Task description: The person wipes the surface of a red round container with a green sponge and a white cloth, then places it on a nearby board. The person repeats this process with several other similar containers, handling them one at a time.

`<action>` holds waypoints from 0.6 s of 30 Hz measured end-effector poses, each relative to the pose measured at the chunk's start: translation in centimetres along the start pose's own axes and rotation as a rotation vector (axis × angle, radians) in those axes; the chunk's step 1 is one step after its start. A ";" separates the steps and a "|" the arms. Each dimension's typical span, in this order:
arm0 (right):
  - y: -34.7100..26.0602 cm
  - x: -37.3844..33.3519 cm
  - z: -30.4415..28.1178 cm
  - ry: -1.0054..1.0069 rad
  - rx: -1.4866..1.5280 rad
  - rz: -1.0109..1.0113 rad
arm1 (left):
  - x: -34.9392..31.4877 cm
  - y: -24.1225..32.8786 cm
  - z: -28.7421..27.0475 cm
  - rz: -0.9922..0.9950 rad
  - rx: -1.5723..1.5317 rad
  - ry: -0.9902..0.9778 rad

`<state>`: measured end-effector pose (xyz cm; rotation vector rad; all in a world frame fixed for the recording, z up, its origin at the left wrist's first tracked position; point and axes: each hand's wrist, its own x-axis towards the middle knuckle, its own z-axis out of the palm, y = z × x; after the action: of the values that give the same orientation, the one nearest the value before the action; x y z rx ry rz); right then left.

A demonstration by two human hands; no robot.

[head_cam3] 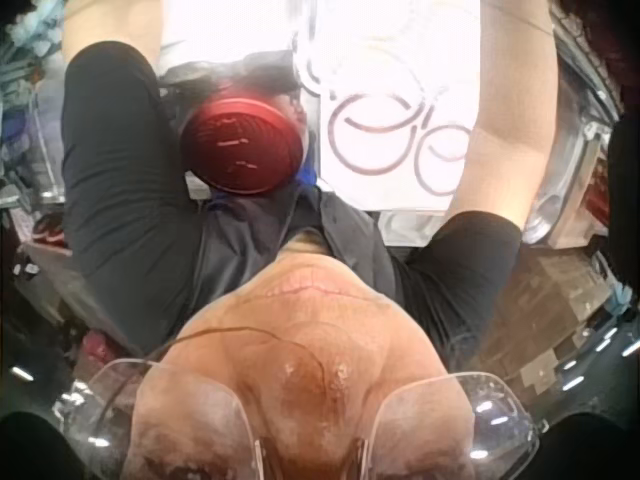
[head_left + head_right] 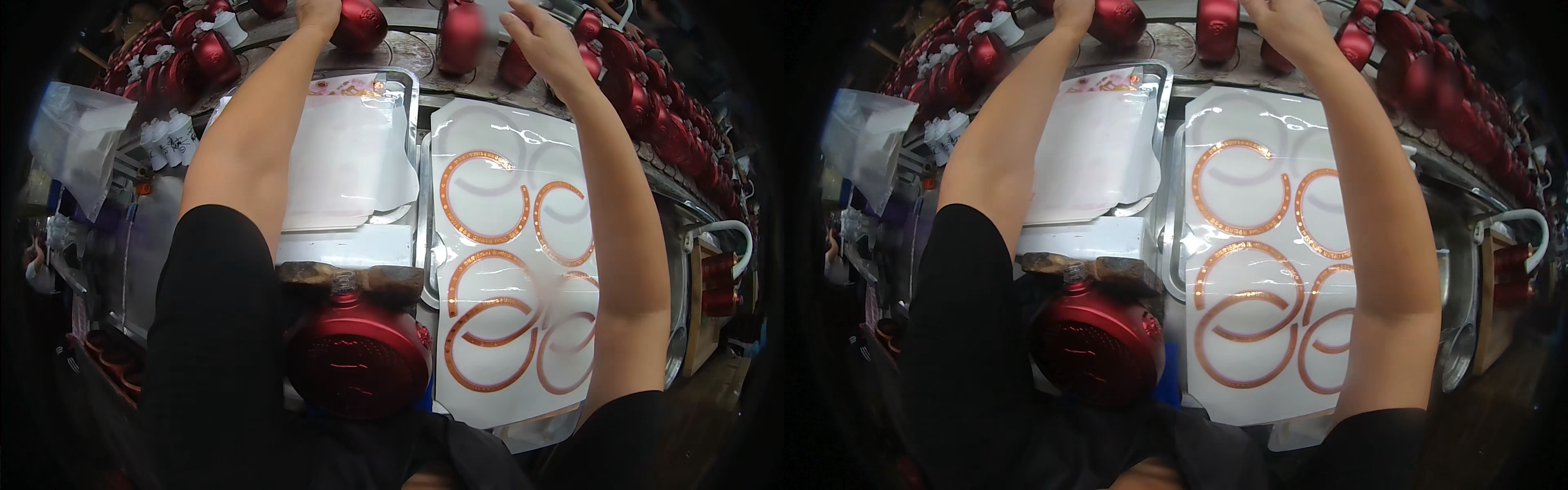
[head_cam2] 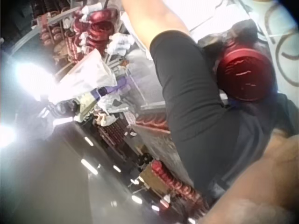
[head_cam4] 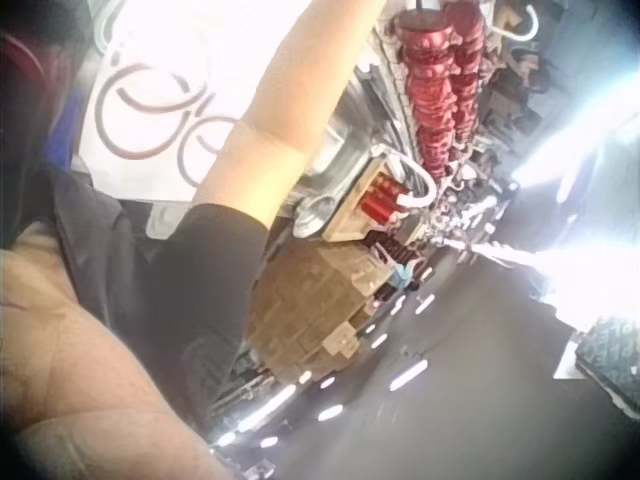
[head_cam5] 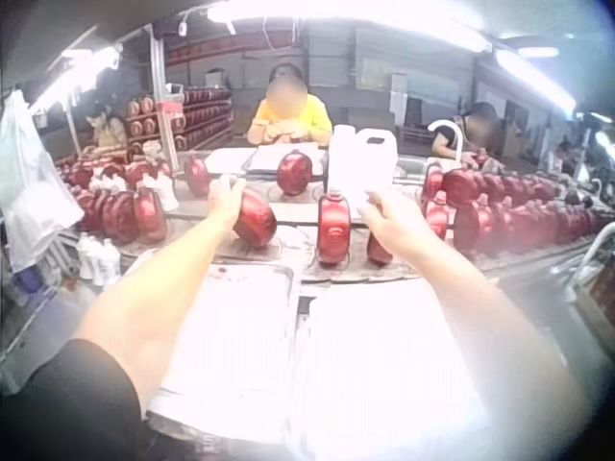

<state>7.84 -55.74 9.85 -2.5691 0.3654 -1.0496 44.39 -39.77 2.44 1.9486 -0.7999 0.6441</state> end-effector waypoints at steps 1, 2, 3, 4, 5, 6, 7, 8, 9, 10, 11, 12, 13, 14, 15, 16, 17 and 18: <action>0.9 2.1 3.2 0.110 -0.118 -0.127 | -0.2 1.0 -1.6 -0.044 -0.035 0.022; 1.9 4.1 5.7 0.266 -0.361 -0.161 | -0.1 2.1 -3.7 -0.005 -0.083 0.043; 3.1 5.5 7.6 0.246 -0.423 -0.114 | -0.1 3.0 -6.2 0.032 -0.121 0.062; 4.6 6.4 8.6 0.187 -0.456 -0.034 | -0.2 3.9 -9.0 0.069 -0.148 0.078; 6.0 7.3 9.2 0.108 -0.470 0.043 | -0.3 4.4 -12.1 0.102 -0.291 -0.007; 7.4 8.0 9.3 0.062 -0.473 0.092 | -0.5 4.7 -15.5 0.195 -0.288 -0.004; 8.8 8.6 9.0 0.031 -0.467 0.131 | -1.0 4.9 -18.5 0.043 -0.390 0.007; 10.0 8.7 8.6 0.024 -0.450 0.169 | -2.0 4.6 -21.3 -0.115 -0.490 0.029; 11.0 8.9 8.1 0.047 -0.406 0.198 | -2.5 4.2 -24.6 -0.072 -0.487 0.049; 11.9 8.8 7.6 0.066 -0.428 0.230 | -3.2 3.5 -27.8 -0.028 -0.488 0.064; 12.7 8.5 7.0 0.088 -0.347 0.266 | -4.1 2.8 -30.4 -0.107 -0.518 0.125; 13.4 8.2 6.5 0.111 -0.313 0.314 | -5.3 1.8 -33.0 -0.119 -0.476 0.118; 14.0 7.6 6.1 0.124 -0.297 0.356 | -6.9 0.6 -35.3 -0.128 -0.380 0.156; 14.4 7.2 5.6 0.140 -0.257 0.385 | -8.4 -0.5 -37.4 -0.128 -0.293 0.190; 14.7 6.7 5.3 0.167 -0.221 0.373 | -9.5 -1.6 -39.2 -0.178 -0.084 0.165; 14.9 6.1 4.9 0.195 -0.223 0.402 | -10.7 -2.8 -40.7 -0.225 0.116 0.139; 15.1 5.7 4.4 0.206 -0.204 0.367 | -11.6 -4.0 -41.7 -0.248 0.307 0.122; 15.1 5.1 4.0 0.245 -0.217 0.352 | -12.7 -5.3 -41.9 -0.209 0.326 0.202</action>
<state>12.66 -70.47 4.28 -2.4280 1.0033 -1.2443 35.04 2.79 9.63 2.1798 -0.3760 0.8681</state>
